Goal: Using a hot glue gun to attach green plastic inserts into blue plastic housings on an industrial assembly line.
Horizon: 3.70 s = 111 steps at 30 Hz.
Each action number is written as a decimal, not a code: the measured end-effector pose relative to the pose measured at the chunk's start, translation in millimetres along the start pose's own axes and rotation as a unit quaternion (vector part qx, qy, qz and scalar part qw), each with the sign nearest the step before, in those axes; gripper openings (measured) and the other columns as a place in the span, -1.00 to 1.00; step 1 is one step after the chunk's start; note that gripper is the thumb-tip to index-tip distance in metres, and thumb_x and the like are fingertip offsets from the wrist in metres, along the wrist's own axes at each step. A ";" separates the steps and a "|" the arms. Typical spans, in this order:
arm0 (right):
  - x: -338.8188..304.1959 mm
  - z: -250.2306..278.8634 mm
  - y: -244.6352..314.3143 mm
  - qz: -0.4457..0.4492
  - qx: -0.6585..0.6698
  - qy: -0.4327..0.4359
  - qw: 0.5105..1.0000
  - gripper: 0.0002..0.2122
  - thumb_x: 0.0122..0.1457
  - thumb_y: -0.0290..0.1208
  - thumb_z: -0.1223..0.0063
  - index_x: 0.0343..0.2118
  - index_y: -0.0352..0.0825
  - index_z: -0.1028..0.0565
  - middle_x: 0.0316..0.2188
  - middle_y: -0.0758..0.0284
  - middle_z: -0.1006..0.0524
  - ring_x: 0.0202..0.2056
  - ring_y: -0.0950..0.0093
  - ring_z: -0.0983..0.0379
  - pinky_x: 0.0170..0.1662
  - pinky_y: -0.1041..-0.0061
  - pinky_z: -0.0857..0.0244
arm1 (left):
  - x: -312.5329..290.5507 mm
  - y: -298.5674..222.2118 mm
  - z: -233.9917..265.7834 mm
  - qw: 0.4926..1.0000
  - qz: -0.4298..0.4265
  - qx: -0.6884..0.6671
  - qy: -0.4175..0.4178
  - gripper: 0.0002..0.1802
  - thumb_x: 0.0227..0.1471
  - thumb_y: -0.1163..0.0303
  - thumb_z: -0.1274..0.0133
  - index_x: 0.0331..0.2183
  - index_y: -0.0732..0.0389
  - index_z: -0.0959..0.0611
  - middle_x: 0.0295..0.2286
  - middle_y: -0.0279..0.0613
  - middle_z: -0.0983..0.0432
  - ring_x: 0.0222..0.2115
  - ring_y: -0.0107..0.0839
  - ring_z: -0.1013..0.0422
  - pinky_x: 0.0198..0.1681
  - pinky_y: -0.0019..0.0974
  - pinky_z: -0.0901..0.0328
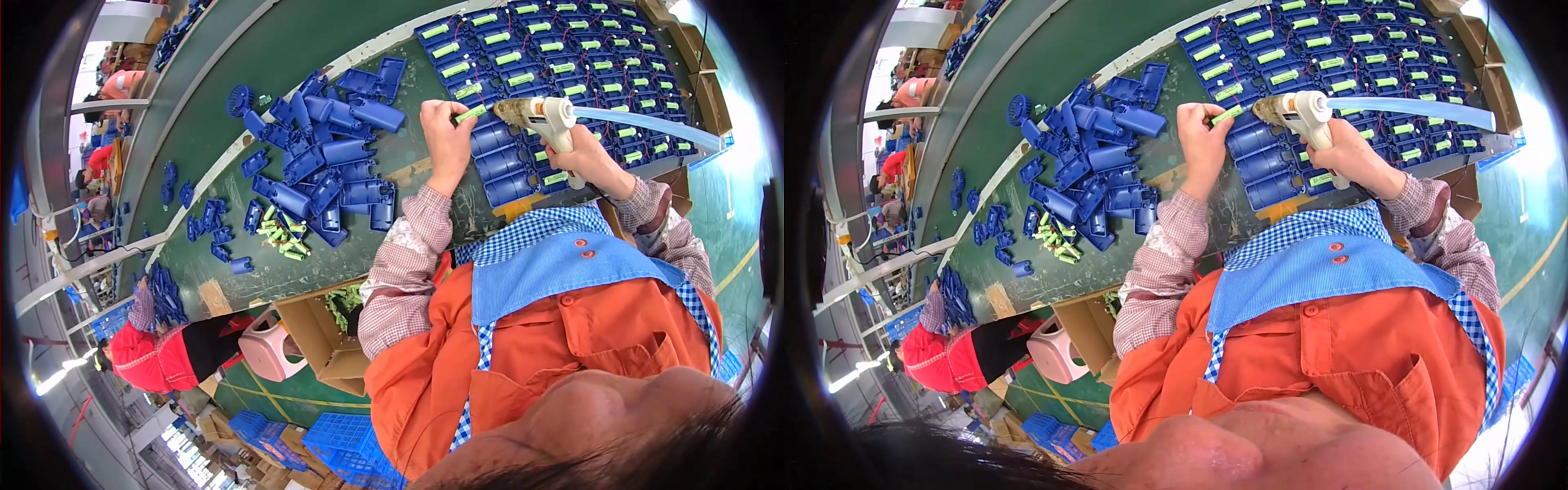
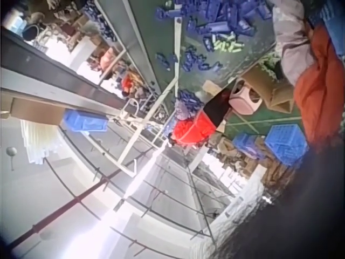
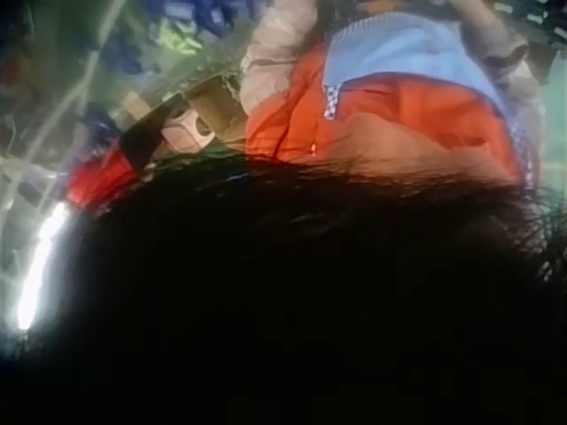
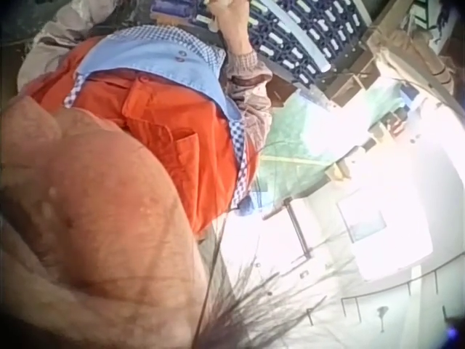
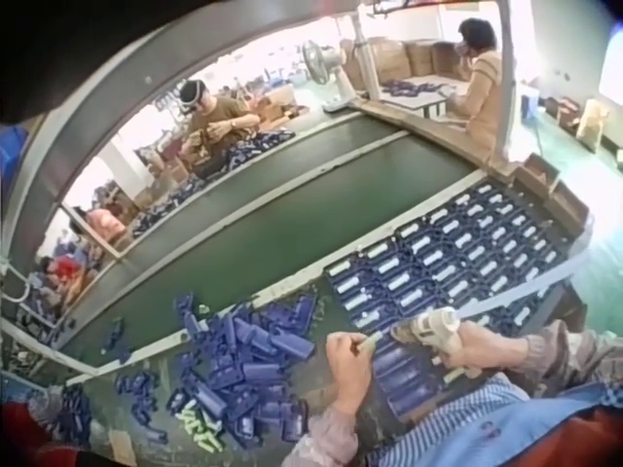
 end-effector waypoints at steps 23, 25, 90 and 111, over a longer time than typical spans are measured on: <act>-11.0 -0.1 2.7 0.042 -0.042 -0.025 0.998 -0.71 -0.10 -0.50 -0.07 -0.26 -0.49 -0.47 -0.49 0.30 -0.50 -0.53 0.57 -0.41 -0.49 0.56 -0.30 | 2.2 11.2 -21.2 0.997 -0.025 0.067 0.004 -0.79 -0.41 0.53 -0.32 -0.54 0.18 -0.65 -0.42 -0.23 -0.29 -0.29 -0.24 -0.25 -0.18 -0.25 -0.21; -13.6 -0.5 3.2 0.040 -0.044 -0.022 0.998 -0.71 -0.09 -0.49 -0.07 -0.26 -0.49 -0.48 -0.49 0.30 -0.50 -0.54 0.57 -0.41 -0.49 0.56 -0.30 | 2.6 9.6 -20.3 0.997 -0.036 0.070 0.005 -0.73 -0.40 0.53 -0.31 -0.48 0.18 -0.62 -0.41 -0.23 -0.30 -0.28 -0.23 -0.25 -0.17 -0.25 -0.21; -2.6 -15.4 0.9 0.094 0.064 0.025 0.993 -0.66 -0.14 -0.61 0.11 -0.20 -0.43 -0.40 -0.37 0.33 -0.47 -0.35 0.59 -0.34 -0.28 0.61 -0.21 | -34.4 71.0 402.4 0.931 0.082 -0.074 -0.349 -0.75 -0.13 0.75 -0.03 -0.32 0.31 -0.55 -0.41 -0.25 -0.49 -0.48 -0.54 -0.38 -0.41 -0.53 -0.29; -13.3 -16.7 -3.4 0.135 0.075 0.037 0.987 -0.69 -0.12 -0.58 0.05 -0.22 -0.37 -0.45 -0.39 0.40 -0.50 -0.35 0.61 -0.40 -0.31 0.63 -0.27 | -34.3 37.9 225.0 0.845 0.179 -0.503 -0.038 -0.92 0.07 0.46 -0.08 -0.31 0.16 -0.56 -0.42 -0.07 -0.56 -0.65 -0.51 -0.30 -0.61 -0.49 -0.20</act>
Point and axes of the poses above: each hand's wrist, its own x-axis towards the middle knuckle, its own z-axis out of the back of the hand, y = z × x, the point moved 5 cm from there along x, towards the middle knuckle
